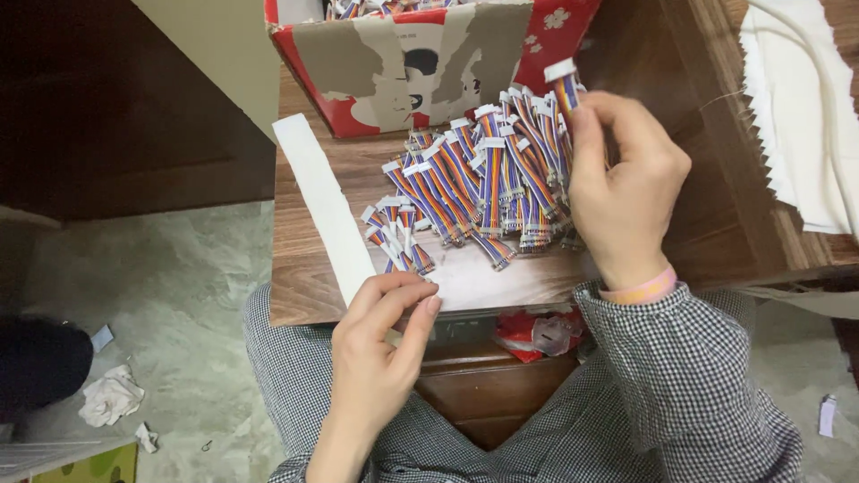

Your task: Wrapping white adhesive tape around ribbon cables near the connector

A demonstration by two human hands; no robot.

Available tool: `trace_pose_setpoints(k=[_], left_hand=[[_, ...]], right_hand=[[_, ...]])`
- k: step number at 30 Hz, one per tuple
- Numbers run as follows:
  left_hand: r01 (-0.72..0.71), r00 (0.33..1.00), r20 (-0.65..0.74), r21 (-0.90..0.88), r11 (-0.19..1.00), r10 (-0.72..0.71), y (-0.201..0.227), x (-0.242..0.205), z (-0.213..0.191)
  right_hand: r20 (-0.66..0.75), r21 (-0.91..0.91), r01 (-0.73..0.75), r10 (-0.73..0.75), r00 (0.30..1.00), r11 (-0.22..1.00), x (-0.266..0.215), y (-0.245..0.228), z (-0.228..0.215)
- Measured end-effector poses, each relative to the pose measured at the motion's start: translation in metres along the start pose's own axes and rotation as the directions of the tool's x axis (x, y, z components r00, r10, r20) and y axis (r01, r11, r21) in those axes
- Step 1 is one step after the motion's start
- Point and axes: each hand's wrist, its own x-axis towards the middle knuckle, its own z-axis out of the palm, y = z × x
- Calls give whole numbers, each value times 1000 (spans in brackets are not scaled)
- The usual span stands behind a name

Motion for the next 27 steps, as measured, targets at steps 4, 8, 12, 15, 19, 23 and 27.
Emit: trace_pose_setpoints(k=[4,8,12,15,19,23,27], left_hand=[[-7,1000,-3,-14,1000,7,3,0,0],[54,999,5,-199,978,-54,6,-2,-5],[177,984,93,-592,786,-152,2,-7,-2],[286,957,133,-577,765,-257,5,-5,-6],[399,915,222,-615,680,-335,-12,-12,-5],[397,901,401,-612,684,-164,-17,-27,-7],[339,897,438,-597,727,-59,-38,-62,-9]], right_hand=[[24,413,-250,264,964,876,-4,-1,3],[342,607,-596,504,793,526,-20,-46,-12],[659,553,-774,406,633,308,-71,-65,-9],[818,441,-896,384,427,57,-93,-73,-15],[880,349,-936,331,340,34,-101,-75,-21],[960,250,-934,191,205,-255,-118,-65,-23],[994,-2,-946,-101,32,-324,-145,-52,-22]])
